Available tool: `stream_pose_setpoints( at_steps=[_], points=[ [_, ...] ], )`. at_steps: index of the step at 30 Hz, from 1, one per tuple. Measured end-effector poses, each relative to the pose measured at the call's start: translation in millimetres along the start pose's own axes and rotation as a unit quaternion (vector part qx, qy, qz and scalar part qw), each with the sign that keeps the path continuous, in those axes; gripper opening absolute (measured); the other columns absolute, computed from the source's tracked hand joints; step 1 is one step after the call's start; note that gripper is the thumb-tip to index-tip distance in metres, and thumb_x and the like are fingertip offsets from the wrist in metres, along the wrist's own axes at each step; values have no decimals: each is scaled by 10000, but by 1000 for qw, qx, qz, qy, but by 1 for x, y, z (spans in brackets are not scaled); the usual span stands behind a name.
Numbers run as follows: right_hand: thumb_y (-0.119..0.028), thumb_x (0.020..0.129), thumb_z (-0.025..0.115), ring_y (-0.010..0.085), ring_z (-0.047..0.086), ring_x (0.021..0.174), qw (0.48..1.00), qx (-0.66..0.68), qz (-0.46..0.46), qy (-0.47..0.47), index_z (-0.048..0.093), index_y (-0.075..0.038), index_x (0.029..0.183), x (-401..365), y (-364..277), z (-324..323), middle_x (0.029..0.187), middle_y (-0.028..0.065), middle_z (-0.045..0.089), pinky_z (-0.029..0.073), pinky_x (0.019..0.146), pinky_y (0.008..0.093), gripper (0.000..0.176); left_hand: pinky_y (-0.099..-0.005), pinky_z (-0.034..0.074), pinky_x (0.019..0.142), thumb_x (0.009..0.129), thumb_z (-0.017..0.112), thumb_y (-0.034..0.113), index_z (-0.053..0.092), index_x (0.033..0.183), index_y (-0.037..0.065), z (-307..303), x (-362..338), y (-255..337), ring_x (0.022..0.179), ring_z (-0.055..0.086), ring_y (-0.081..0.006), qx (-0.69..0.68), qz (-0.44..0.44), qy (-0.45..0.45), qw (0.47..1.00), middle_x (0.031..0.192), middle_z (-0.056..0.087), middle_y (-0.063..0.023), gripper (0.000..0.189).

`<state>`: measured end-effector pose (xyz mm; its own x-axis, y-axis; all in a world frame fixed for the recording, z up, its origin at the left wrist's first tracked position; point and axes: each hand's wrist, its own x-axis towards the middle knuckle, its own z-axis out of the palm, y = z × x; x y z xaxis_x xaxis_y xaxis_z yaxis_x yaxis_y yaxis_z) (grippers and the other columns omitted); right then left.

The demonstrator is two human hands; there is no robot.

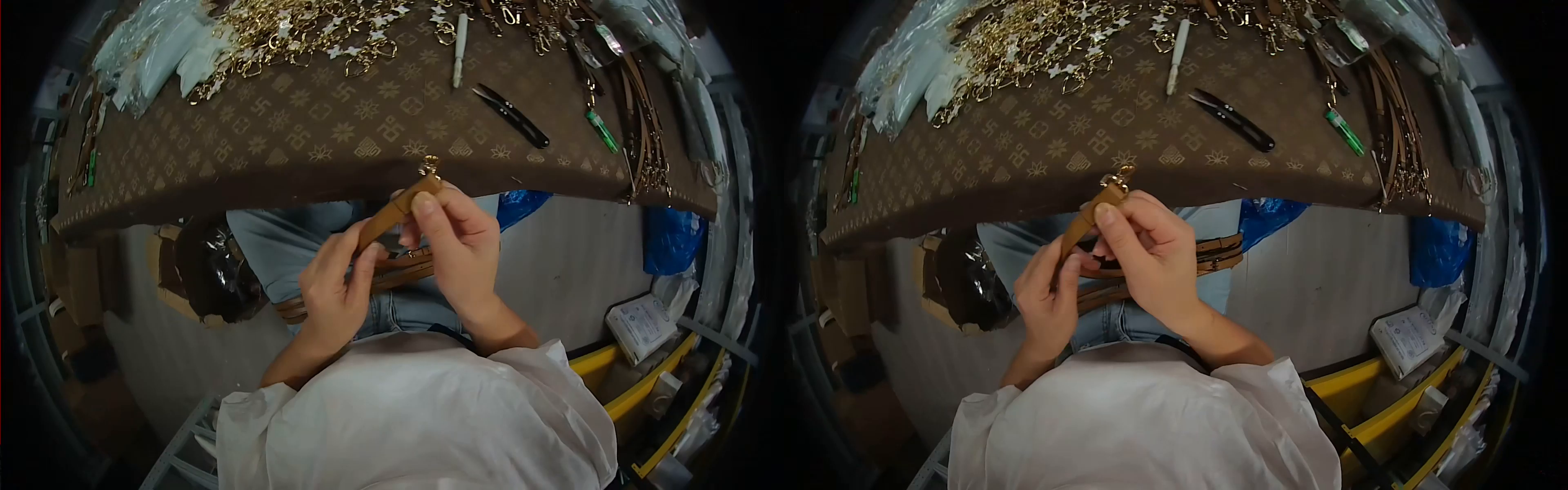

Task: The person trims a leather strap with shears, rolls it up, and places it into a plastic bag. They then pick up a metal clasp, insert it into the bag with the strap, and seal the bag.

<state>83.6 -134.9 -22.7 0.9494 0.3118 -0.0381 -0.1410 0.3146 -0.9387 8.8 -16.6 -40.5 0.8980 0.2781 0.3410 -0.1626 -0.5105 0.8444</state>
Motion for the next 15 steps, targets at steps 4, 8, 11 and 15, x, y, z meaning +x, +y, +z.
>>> stream_pose_setpoints(
  at_steps=[4,8,11,15],
  points=[
    [-61,803,624,128,542,604,950,-246,-170,-95,618,32,840,33,-17,-9,702,80,569,421,540,236,100,-241,479,564,910,479,84,561,1062,-60,-20,4,-2,604,559,-120,-195,-188,-7,963,749,568,-57,225],
    [-42,758,652,163,570,621,830,-474,-295,11,642,7,853,69,-54,-36,758,92,601,440,562,255,107,-281,473,564,953,413,206,553,1071,-40,-44,14,-27,588,500,-120,-458,-290,20,840,712,513,-44,306],
    [-78,754,642,245,597,653,769,-568,-283,74,653,-16,848,89,-65,-81,787,123,607,466,593,315,113,-293,467,594,950,418,223,528,1113,-28,-52,10,-40,609,497,-127,-513,-310,47,799,747,508,-40,318],
    [-109,763,610,333,597,752,662,-678,-242,209,658,-26,851,98,-86,-135,817,153,606,472,693,389,131,-283,432,622,947,424,250,496,1164,-11,-51,11,-48,660,476,-117,-585,-347,-5,733,784,501,-25,347]
  ],
)
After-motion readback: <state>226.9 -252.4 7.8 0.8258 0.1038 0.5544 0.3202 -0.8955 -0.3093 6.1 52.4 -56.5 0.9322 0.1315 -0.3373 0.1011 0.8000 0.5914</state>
